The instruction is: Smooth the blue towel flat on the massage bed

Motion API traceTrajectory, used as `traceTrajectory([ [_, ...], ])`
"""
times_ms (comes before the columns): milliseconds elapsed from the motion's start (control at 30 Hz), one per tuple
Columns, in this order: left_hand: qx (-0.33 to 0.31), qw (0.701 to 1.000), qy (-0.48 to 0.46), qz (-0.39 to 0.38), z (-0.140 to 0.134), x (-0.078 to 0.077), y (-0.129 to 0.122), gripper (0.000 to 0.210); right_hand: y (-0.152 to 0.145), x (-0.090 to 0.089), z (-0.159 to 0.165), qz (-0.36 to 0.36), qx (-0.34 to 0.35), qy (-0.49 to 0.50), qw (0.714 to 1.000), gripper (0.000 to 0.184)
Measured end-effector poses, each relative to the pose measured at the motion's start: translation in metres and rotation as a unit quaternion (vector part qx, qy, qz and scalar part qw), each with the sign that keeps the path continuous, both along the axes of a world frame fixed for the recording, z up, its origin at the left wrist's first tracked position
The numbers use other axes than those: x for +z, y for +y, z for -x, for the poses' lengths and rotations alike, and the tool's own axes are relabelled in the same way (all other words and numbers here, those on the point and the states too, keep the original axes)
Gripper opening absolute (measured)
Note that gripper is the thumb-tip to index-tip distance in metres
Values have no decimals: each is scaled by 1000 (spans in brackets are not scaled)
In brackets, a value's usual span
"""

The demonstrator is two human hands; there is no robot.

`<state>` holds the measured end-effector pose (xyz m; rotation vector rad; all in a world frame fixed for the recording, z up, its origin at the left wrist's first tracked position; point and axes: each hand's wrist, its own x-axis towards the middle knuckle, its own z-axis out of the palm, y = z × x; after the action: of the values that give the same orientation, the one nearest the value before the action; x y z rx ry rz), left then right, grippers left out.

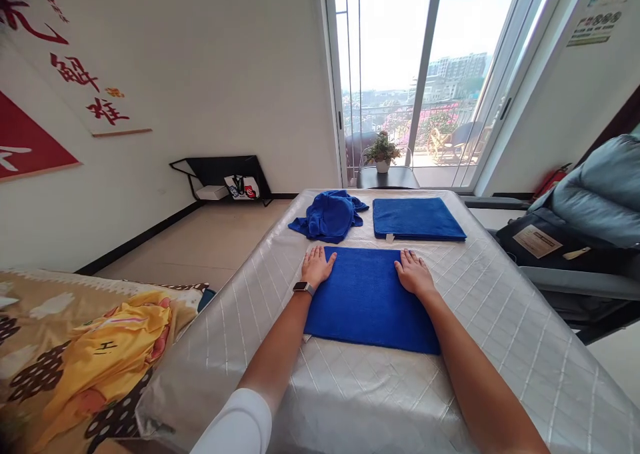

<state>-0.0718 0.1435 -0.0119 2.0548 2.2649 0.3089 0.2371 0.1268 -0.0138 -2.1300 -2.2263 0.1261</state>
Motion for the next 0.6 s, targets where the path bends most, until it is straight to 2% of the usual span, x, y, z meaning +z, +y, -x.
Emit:
traceTrajectory([
  [167, 10, 1000, -13, -20, 1, 7, 0, 67, -1, -4, -10, -19, 4, 16, 1000, 66],
  [400, -1, 997, -55, -54, 8, 17, 0, 46, -4, -6, -53, -40, -53, 28, 997, 61],
  [600, -31, 994, -53, -87, 3, 24, -5, 39, -7, 1, -54, -115, -45, 70, 990, 52],
])
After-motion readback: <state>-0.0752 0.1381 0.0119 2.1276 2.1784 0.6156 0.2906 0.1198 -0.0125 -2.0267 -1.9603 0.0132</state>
